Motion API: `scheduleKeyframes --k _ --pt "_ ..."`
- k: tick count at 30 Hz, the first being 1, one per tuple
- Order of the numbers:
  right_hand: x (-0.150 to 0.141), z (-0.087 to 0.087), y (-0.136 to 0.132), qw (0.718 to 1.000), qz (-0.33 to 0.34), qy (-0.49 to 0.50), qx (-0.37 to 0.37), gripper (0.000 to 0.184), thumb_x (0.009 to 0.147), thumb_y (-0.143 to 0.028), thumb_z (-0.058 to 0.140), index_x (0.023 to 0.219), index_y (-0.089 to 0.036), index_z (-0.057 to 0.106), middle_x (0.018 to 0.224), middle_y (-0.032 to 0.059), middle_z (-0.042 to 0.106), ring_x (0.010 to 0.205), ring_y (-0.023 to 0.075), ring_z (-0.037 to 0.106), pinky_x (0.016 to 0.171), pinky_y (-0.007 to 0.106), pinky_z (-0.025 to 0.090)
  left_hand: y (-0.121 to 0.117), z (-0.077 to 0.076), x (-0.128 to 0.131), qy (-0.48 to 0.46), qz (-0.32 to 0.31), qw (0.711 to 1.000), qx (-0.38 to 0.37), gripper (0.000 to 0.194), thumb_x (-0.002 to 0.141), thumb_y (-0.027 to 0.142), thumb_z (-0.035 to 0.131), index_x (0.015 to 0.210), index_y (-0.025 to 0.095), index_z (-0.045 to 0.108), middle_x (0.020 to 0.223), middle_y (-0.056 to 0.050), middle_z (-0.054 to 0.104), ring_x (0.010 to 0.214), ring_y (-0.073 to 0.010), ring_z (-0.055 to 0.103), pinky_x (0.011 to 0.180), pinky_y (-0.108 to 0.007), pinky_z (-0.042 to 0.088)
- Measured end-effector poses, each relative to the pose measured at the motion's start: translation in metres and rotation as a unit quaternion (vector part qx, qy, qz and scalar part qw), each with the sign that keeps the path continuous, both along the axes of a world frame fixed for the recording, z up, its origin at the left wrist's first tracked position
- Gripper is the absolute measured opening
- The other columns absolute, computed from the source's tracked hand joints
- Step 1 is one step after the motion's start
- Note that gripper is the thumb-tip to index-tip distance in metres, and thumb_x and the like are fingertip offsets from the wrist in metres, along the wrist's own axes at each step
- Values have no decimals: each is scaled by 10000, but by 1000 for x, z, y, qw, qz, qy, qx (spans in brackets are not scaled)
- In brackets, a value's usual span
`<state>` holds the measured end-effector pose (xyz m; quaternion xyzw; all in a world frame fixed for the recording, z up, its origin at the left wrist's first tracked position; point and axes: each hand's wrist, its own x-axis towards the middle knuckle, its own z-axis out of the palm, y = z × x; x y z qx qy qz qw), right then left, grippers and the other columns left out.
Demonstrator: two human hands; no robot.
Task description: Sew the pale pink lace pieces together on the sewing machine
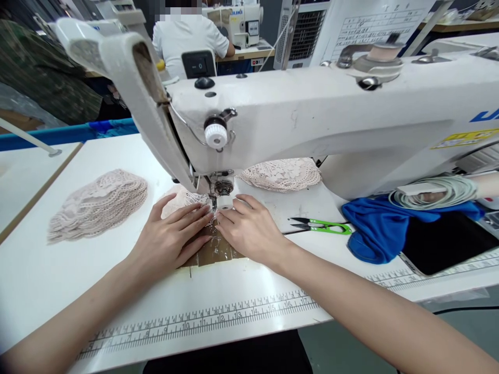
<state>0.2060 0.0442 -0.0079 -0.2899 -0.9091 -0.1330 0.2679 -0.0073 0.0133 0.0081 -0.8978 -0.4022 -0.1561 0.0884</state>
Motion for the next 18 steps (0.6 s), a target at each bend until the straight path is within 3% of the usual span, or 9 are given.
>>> scheduleKeyframes --k 7,18 --pt "-1 1 1 1000 -18 -9 6 215 934 -210 536 1025 -130 713 948 58 750 802 185 631 832 355 433 3 -2 0 -7 -5 1000 30 329 948 316 489 1218 177 617 1193 -85 681 1123 -252 626 1127 -559 243" --pt "-2 0 2 998 -42 -46 -14 261 956 -246 506 1095 -127 693 976 68 746 857 200 627 904 366 399 8 -5 0 -7 5 1000 24 354 956 348 472 1228 168 610 1206 -94 673 1137 -264 619 1122 -584 231"
